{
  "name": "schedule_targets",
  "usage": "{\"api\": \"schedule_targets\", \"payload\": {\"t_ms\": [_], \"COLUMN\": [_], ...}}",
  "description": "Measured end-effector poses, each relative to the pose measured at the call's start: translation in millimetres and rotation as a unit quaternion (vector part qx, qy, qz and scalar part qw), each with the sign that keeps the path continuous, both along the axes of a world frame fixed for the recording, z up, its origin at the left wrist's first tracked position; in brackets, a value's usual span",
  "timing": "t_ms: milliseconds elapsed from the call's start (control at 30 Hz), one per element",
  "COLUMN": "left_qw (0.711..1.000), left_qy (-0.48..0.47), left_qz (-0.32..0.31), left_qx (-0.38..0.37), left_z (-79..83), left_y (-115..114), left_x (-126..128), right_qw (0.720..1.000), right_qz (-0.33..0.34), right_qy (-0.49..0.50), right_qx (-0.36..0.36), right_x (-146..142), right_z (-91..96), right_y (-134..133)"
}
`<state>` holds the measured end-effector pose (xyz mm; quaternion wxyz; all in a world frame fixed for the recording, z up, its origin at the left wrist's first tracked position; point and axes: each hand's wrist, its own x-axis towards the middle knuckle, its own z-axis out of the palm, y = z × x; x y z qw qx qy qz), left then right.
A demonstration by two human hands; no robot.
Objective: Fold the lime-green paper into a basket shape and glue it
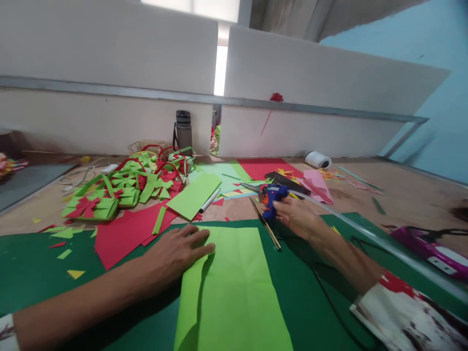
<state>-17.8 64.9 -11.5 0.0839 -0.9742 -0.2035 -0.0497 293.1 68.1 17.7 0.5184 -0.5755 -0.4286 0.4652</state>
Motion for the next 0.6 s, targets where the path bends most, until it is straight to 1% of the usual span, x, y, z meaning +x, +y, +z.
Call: {"api": "schedule_targets", "payload": {"t_ms": [200, 300, 400, 500, 533, 600], "left_qw": [1.000, 1.000, 1.000, 1.000, 1.000, 1.000], "left_qy": [0.004, 0.005, 0.004, 0.011, 0.014, 0.021], "left_qz": [-0.001, 0.001, -0.001, 0.006, 0.011, 0.020], "left_qx": [-0.003, 0.000, 0.003, 0.003, 0.004, 0.004], "left_z": [3.9, 2.7, 1.0, -0.7, -1.2, -1.6], "left_y": [-1.4, -0.8, 0.4, 0.2, -0.3, -2.1], "left_x": [0.0, -0.8, -1.4, -1.7, -1.8, -1.8], "right_qw": [0.996, 0.987, 0.970, 0.948, 0.926, 0.896], "right_qz": [-0.013, -0.008, 0.011, 0.058, 0.093, 0.136], "right_qy": [-0.078, -0.151, -0.235, -0.312, -0.367, -0.424], "right_qx": [-0.043, -0.061, -0.054, -0.024, -0.005, 0.006], "right_x": [12.3, 14.5, 8.5, -7.1, -13.2, -24.7], "right_z": [3.0, 5.0, 9.0, 12.3, 12.8, 12.3], "right_y": [-12.6, -24.0, -38.6, -55.4, -60.6, -68.6]}}
